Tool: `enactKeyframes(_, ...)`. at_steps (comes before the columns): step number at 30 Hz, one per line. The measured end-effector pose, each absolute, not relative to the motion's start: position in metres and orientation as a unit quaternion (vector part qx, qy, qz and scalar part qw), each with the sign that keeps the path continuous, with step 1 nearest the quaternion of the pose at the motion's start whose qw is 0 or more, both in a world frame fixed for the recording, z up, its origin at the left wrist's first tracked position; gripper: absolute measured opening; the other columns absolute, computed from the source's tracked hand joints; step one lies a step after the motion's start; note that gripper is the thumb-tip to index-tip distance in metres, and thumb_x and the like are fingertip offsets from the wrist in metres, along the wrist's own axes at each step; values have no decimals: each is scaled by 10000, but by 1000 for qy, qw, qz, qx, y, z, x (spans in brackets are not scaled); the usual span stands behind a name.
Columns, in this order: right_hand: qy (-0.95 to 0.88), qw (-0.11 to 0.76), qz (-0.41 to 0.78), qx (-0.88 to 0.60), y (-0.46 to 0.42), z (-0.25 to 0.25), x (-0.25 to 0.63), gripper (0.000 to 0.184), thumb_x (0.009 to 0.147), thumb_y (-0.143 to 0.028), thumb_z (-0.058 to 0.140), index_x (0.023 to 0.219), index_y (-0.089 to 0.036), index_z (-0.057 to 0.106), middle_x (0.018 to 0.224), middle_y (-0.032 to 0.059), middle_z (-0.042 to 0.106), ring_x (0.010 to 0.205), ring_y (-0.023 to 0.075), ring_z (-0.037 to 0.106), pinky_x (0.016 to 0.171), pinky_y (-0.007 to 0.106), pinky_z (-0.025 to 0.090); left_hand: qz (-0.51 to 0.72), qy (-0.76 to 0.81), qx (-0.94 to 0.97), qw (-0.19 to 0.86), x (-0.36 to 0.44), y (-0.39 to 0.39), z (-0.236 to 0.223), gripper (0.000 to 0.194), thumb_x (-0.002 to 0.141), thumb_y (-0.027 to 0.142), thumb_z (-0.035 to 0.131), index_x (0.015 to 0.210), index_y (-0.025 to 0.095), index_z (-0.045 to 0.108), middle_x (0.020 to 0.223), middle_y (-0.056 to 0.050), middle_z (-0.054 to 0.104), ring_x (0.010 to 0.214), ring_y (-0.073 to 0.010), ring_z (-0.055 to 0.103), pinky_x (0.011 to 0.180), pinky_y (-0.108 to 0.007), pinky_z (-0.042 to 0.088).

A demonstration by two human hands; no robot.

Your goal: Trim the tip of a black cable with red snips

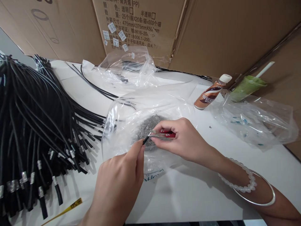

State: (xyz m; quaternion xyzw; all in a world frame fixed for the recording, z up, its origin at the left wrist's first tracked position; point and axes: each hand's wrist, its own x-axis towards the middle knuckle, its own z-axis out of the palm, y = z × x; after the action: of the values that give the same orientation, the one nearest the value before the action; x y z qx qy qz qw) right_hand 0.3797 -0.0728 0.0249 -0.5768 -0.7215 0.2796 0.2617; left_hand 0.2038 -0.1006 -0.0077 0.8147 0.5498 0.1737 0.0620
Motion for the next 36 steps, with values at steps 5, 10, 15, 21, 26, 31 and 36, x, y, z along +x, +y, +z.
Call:
enactKeyframes(5, -702, 274, 316, -577, -74, 24, 380, 61, 737, -246, 637, 741, -186, 636, 716, -13, 652, 664, 127, 569, 614, 262, 437, 184, 546, 816, 49, 203, -102, -8, 288, 908, 205, 427, 939, 168, 712, 462, 6, 620, 380, -226, 592, 399, -301, 295)
enactKeyframes(10, -692, 311, 370, -536, -78, 24, 380, 22, 780, -198, 600, 776, -177, 596, 650, -31, 596, 580, 90, 500, 548, 227, 408, 208, 527, 824, -18, 203, -101, -9, 269, 870, 162, 492, 991, 173, 732, 421, 15, 598, 339, -218, 568, 385, -289, 266)
enactKeyframes(15, -739, 322, 346, -480, -89, 21, 376, 136, 701, -57, 532, 764, -177, 536, 546, -69, 468, 491, 63, 355, 465, 206, 301, 216, 523, 823, -45, 203, -103, -8, 372, 804, 80, 475, 1024, 208, 746, 441, 7, 623, 339, -206, 569, 392, -284, 246)
enactKeyframes(21, -763, 319, 328, -456, -93, 15, 374, 232, 609, 7, 486, 743, -179, 521, 556, -68, 467, 504, 63, 321, 461, 207, 275, 208, 538, 816, 24, 205, -101, -10, 404, 789, 89, 422, 1026, 192, 732, 479, 6, 635, 389, -190, 579, 425, -283, 272)
enactKeyframes(26, -662, 461, 336, -486, -83, 22, 377, 50, 795, -171, 633, 837, -182, 657, 551, -57, 433, 495, 65, 342, 444, 219, 264, 291, 548, 744, 248, 203, -100, -3, 312, 913, 329, 423, 778, 174, 658, 421, 44, 445, 369, -101, 402, 431, -232, 275)
enactKeyframes(31, -605, 549, 394, -420, -76, 26, 382, 222, 868, -407, 621, 925, -197, 665, 507, -88, 213, 455, 68, 176, 409, 238, 164, 364, 513, 571, 528, 200, -106, 6, 350, 942, 435, 379, 961, 171, 609, 346, 99, 284, 315, -76, 235, 365, -188, 202)
enactKeyframes(36, -620, 500, 464, -388, -73, 21, 381, 390, 814, -414, 684, 1142, -209, 633, 531, -96, 220, 484, 76, 197, 451, 241, 201, 355, 453, 513, 637, 200, -105, 9, 331, 962, 430, 382, 857, 170, 559, 325, 104, 288, 308, -45, 165, 384, -163, 190)
